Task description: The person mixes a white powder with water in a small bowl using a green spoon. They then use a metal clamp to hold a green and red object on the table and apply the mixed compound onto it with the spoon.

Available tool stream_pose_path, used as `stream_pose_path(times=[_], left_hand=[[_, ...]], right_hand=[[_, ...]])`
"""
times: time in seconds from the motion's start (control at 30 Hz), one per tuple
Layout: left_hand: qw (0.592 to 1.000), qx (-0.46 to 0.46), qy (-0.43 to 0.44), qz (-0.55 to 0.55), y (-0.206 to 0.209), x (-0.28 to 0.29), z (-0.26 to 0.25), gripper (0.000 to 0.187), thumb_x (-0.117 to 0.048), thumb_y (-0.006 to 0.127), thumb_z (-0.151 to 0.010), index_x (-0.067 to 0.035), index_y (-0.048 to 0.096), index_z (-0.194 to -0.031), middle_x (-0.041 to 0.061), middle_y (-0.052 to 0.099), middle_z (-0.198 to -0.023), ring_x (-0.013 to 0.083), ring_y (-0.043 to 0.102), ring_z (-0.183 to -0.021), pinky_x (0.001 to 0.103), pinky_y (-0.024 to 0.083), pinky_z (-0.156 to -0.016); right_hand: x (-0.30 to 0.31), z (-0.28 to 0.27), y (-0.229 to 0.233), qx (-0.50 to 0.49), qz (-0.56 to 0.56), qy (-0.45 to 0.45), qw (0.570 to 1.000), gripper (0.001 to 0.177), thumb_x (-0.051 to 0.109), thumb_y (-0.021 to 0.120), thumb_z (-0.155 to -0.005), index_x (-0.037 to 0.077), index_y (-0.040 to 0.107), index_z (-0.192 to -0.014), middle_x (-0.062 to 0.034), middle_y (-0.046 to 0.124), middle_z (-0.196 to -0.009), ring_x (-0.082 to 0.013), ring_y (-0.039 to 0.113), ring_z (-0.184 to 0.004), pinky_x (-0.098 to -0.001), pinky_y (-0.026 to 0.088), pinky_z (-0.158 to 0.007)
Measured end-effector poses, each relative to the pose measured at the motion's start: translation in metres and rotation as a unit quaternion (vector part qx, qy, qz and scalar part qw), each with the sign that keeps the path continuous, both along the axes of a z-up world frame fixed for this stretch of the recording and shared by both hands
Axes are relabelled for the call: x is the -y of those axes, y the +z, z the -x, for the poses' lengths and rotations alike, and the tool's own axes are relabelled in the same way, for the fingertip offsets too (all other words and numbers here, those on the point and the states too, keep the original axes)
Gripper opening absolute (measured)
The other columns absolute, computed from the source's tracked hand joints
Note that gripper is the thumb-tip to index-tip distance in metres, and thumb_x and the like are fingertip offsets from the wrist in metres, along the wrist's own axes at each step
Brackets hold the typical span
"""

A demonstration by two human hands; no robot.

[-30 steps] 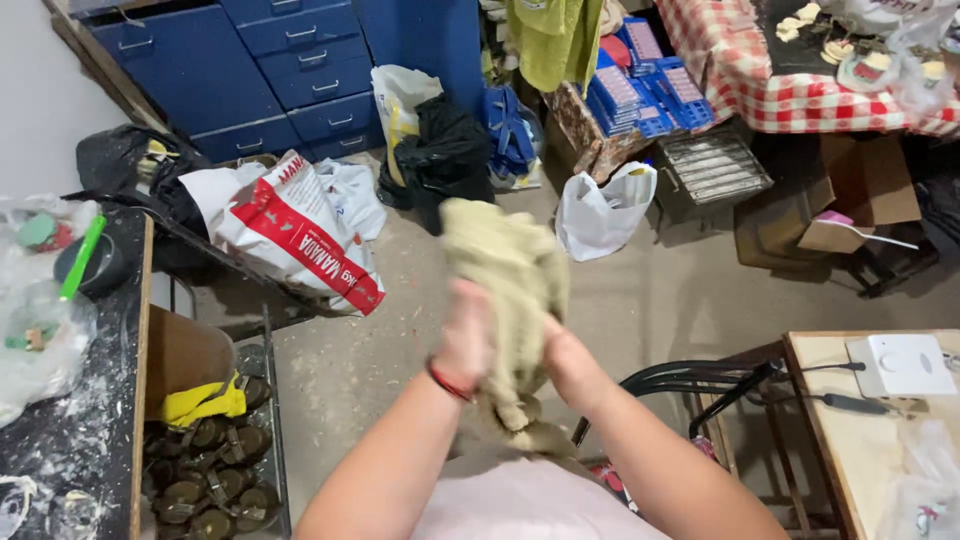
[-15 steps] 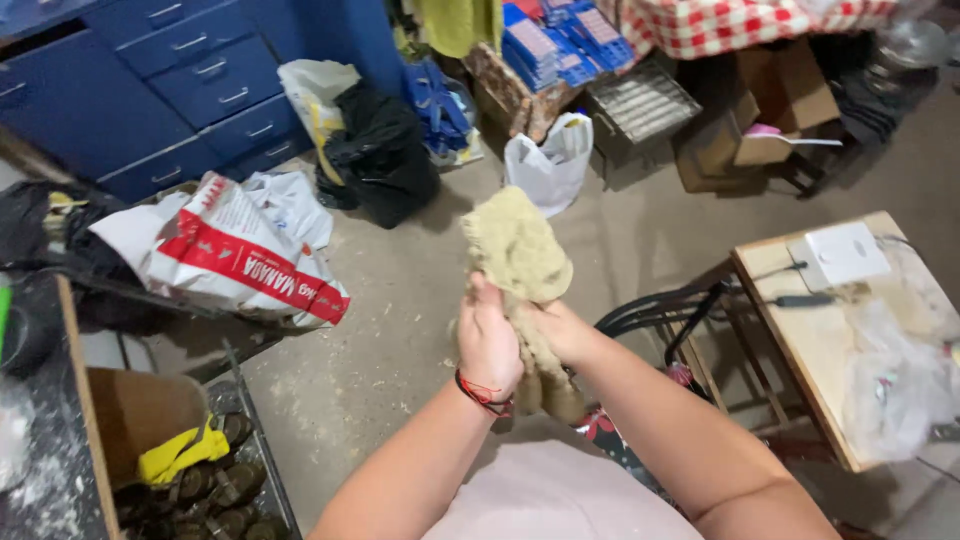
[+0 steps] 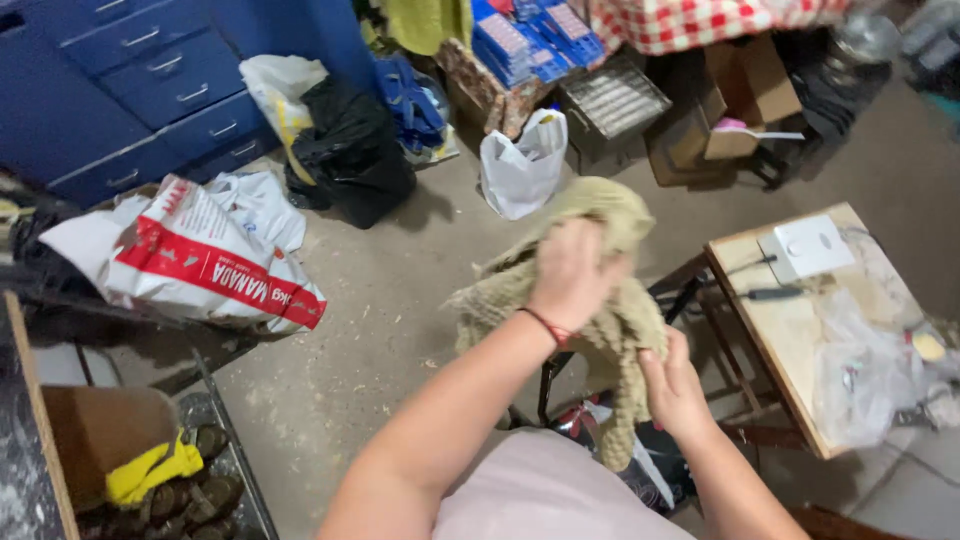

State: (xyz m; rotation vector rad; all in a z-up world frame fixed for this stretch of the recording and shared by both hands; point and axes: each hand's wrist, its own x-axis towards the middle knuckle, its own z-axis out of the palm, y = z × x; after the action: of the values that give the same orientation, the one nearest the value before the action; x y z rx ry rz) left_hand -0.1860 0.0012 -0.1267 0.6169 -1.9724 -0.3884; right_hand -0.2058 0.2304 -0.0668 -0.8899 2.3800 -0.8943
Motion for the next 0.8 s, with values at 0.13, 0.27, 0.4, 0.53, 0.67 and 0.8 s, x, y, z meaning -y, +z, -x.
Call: stream_pose_path(times=[0.13, 0.27, 0.4, 0.53, 0.67, 0.8], left_hand=[[0.917, 0.305, -0.229, -0.118, 0.001, -0.029, -0.031, 0.094, -0.069, 0.057, -0.074, -0.014, 0.041, -0.149, 0.015, 0.04, -0.15, 0.0426, 0.032, -0.143, 0.061, 0.026, -0.112], [0.768, 0.527, -0.334, -0.146, -0.003, -0.034, -0.116, 0.082, -0.064, 0.048, -0.087, -0.016, 0.049, -0.153, 0.012, 0.04, -0.161, 0.0503, 0.016, -0.156, 0.066, 0.014, -0.121], [0.78, 0.484, -0.276, -0.284, -0.022, -0.002, -0.247, 0.072, -0.059, 0.049, -0.088, -0.023, 0.053, -0.15, 0.011, 0.035, -0.167, 0.0432, 0.011, -0.16, 0.061, 0.009, -0.127], [0.872, 0.302, -0.069, -0.38, -0.045, 0.004, -0.408, 0.058, -0.051, 0.059, -0.092, -0.015, 0.061, -0.137, 0.015, 0.055, -0.15, 0.0336, 0.045, -0.143, 0.046, 0.034, -0.116], [0.804, 0.07, 0.219, -0.549, 0.002, -0.055, -0.558, 0.046, -0.04, 0.069, -0.092, -0.02, 0.068, -0.133, -0.001, 0.072, -0.137, 0.0146, 0.068, -0.126, 0.029, 0.046, -0.106], [0.768, -0.022, 0.347, -0.538, -0.014, -0.126, -0.639, 0.033, -0.035, 0.07, -0.093, -0.024, 0.075, -0.123, -0.006, 0.081, -0.108, 0.0096, 0.073, -0.097, 0.026, 0.052, -0.088]], right_hand=[[-0.018, 0.029, -0.059, 0.055, -0.078, -0.073, 0.993, 0.055, 0.032, 0.054, -0.103, 0.013, 0.039, -0.152, -0.0331, 0.062, -0.124, -0.0508, 0.064, -0.112, -0.0601, 0.05, -0.089], [-0.056, 0.085, -0.207, -0.072, -0.107, -0.005, 0.992, 0.061, 0.011, 0.075, -0.062, 0.006, 0.066, -0.122, -0.022, 0.075, -0.114, -0.0434, 0.066, -0.115, -0.0472, 0.049, -0.099], [0.0, 0.072, -0.22, -0.04, -0.139, 0.038, 0.989, 0.095, 0.014, 0.072, -0.082, 0.015, 0.025, -0.164, -0.0298, 0.014, -0.169, -0.033, 0.01, -0.162, -0.0461, 0.023, -0.125], [0.117, 0.015, -0.182, -0.115, -0.022, 0.196, 0.974, 0.071, 0.007, 0.065, -0.09, 0.0, 0.041, -0.156, -0.0267, 0.031, -0.163, -0.0357, 0.048, -0.133, -0.046, 0.039, -0.112], [0.216, -0.107, -0.111, -0.069, 0.048, 0.317, 0.945, 0.068, 0.004, 0.061, -0.093, 0.002, 0.039, -0.157, -0.0218, 0.033, -0.159, -0.0317, 0.065, -0.117, -0.0429, 0.055, -0.096], [0.288, -0.222, -0.113, -0.032, 0.108, 0.432, 0.895, 0.068, 0.004, 0.064, -0.092, 0.004, 0.041, -0.156, -0.0206, 0.034, -0.16, -0.0291, 0.066, -0.116, -0.0403, 0.055, -0.095]])
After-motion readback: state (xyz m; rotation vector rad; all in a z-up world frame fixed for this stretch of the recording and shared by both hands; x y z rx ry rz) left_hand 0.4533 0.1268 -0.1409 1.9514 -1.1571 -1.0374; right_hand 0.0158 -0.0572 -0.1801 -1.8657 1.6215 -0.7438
